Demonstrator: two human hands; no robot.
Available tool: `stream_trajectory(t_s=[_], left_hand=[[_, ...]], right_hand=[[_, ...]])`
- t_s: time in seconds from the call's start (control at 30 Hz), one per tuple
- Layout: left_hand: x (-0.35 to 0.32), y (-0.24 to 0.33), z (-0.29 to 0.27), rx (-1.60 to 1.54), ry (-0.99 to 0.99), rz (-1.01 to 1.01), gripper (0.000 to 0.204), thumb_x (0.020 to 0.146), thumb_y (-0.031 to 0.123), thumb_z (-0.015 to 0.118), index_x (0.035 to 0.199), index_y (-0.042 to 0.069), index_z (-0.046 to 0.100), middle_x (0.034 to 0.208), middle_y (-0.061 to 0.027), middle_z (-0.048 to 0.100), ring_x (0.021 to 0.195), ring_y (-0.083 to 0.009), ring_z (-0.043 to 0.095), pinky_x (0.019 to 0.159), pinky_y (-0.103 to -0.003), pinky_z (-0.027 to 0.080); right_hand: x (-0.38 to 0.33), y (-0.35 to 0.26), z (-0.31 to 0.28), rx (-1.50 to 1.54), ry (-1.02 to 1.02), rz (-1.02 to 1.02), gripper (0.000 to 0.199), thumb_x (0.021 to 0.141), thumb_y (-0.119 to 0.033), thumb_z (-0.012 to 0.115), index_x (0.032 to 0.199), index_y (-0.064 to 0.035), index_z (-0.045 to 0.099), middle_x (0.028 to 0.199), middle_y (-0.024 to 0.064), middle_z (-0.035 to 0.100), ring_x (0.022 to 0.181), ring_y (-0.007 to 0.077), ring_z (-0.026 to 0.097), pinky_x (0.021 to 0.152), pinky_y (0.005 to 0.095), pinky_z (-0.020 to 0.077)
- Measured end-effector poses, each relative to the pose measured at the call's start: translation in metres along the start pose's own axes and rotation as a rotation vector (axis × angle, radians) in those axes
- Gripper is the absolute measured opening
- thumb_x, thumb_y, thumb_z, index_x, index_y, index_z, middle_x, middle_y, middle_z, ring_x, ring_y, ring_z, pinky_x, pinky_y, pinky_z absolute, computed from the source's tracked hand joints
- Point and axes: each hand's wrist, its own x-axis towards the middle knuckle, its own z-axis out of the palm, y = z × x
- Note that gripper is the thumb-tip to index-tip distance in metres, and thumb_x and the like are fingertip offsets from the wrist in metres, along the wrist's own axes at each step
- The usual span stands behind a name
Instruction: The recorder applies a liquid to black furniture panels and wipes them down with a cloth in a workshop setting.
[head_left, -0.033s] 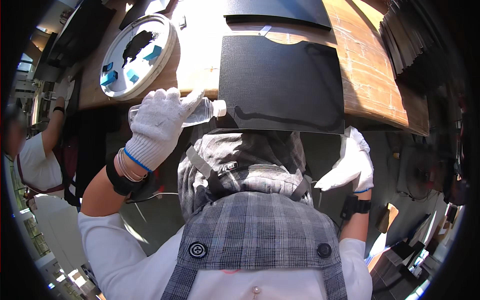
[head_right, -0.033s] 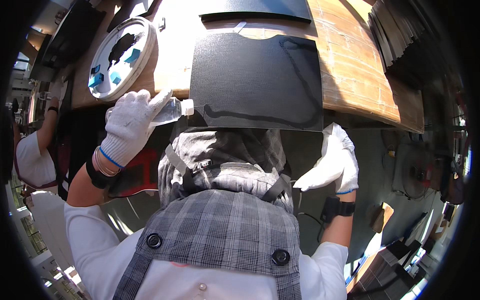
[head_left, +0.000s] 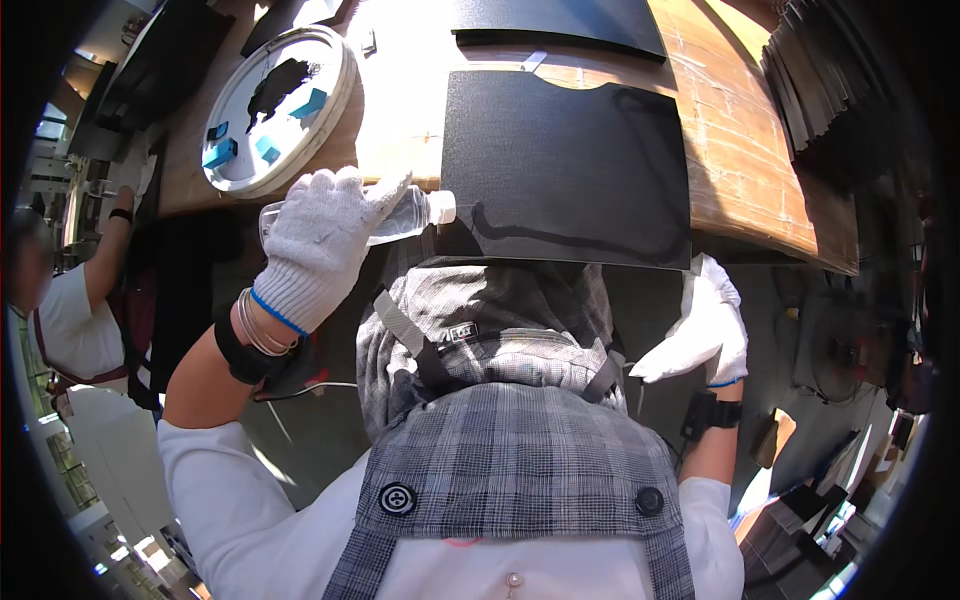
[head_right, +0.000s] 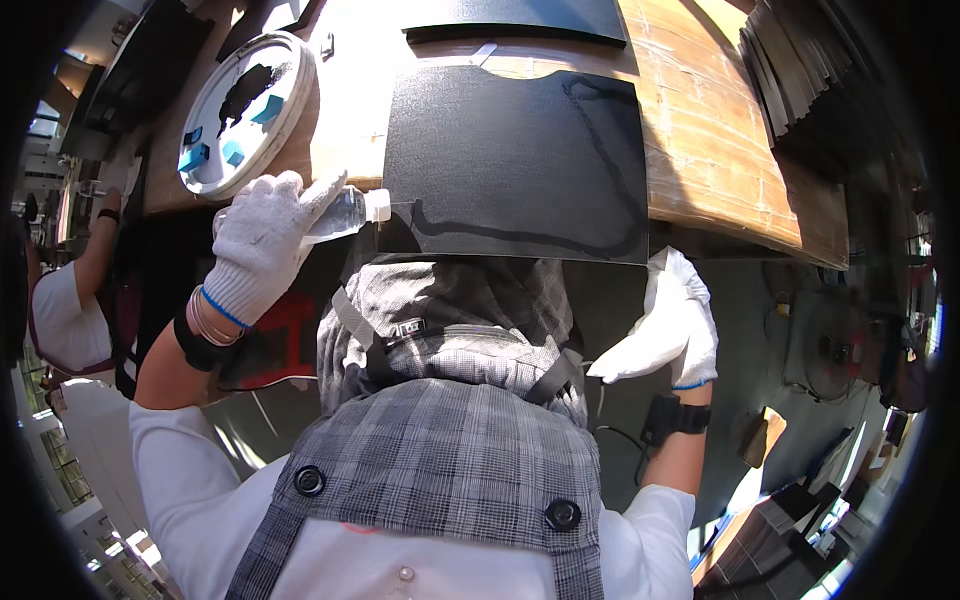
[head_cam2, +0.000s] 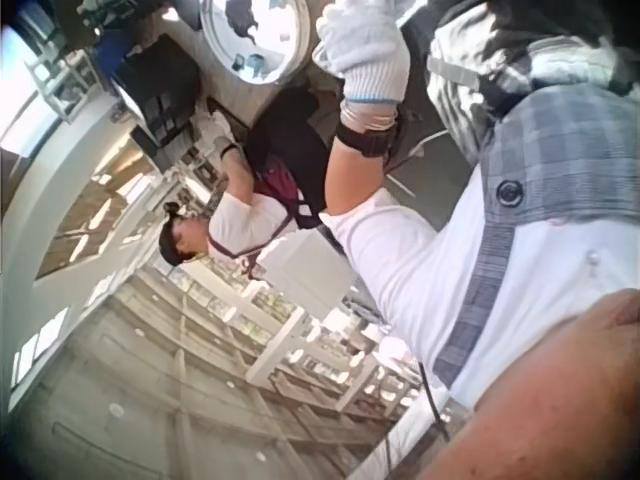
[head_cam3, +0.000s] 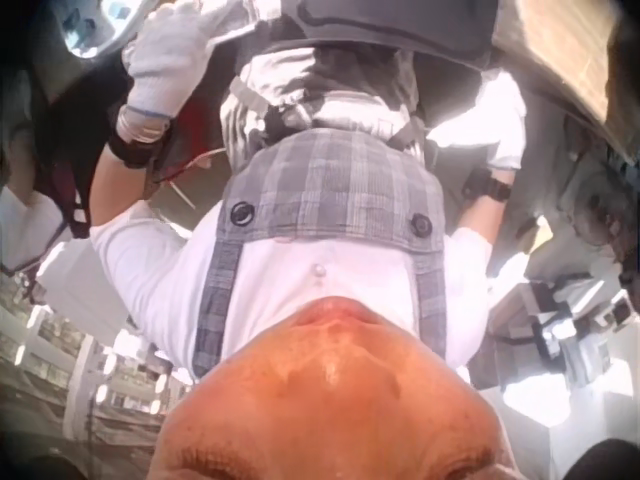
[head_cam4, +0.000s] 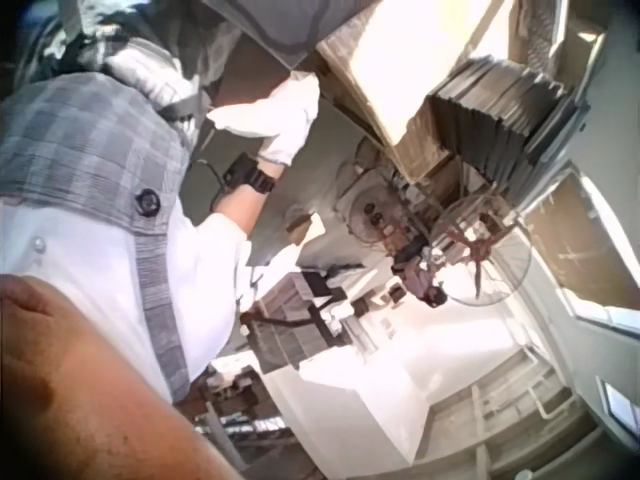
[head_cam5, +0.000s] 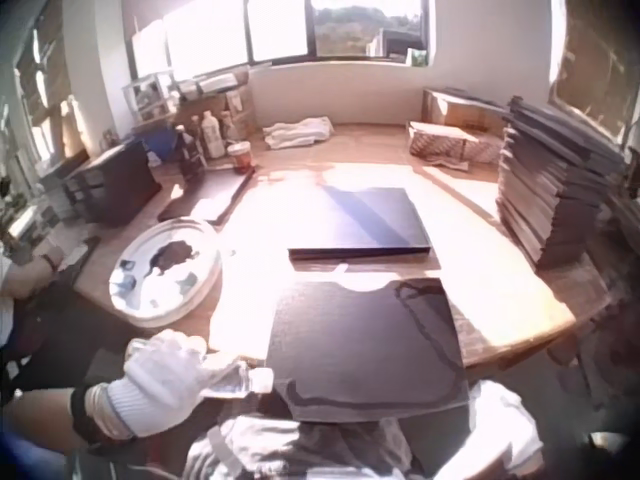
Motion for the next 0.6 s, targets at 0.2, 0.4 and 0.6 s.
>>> stream_trajectory(t_s=[0.2, 0.4, 0.6], left_hand=[[-0.002, -0.008, 0.002, -0.016, -0.075, -0.018, 0.068, 0.083, 0.013, 0.075, 0.146, 0.024, 0.052, 0.106, -0.0107, 0.059, 0.099, -0.0295, 0.061, 0.084, -0.043, 0.053], [-0.025, -0.003, -0.008, -0.035, -0.046, 0.025, 0.057, 0.091, 0.011, 0.065, 0.145, 0.021, 0.052, 0.097, -0.0091, 0.060, 0.090, -0.0247, 0.064, 0.082, -0.040, 0.050], [-0.007, 0.007, -0.008, -0.043, -0.040, 0.086, 0.057, 0.090, 0.012, 0.066, 0.144, 0.022, 0.053, 0.098, -0.0085, 0.061, 0.091, -0.0247, 0.065, 0.082, -0.041, 0.052]], right_hand=[[0.000, 0.000, -0.003, -0.018, 0.023, 0.004, 0.046, 0.101, -0.009, 0.049, 0.146, 0.0001, 0.051, 0.138, 0.0113, 0.063, 0.117, 0.0210, 0.066, 0.097, 0.0328, 0.0558], [0.002, 0.001, -0.003, -0.030, 0.034, 0.020, 0.046, 0.101, -0.010, 0.049, 0.146, -0.0002, 0.051, 0.138, 0.0111, 0.063, 0.117, 0.0209, 0.066, 0.097, 0.0327, 0.0557], [0.004, -0.001, -0.006, -0.034, 0.058, 0.012, 0.046, 0.102, -0.010, 0.049, 0.146, -0.0006, 0.050, 0.138, 0.0109, 0.063, 0.117, 0.0209, 0.066, 0.097, 0.0327, 0.0556]])
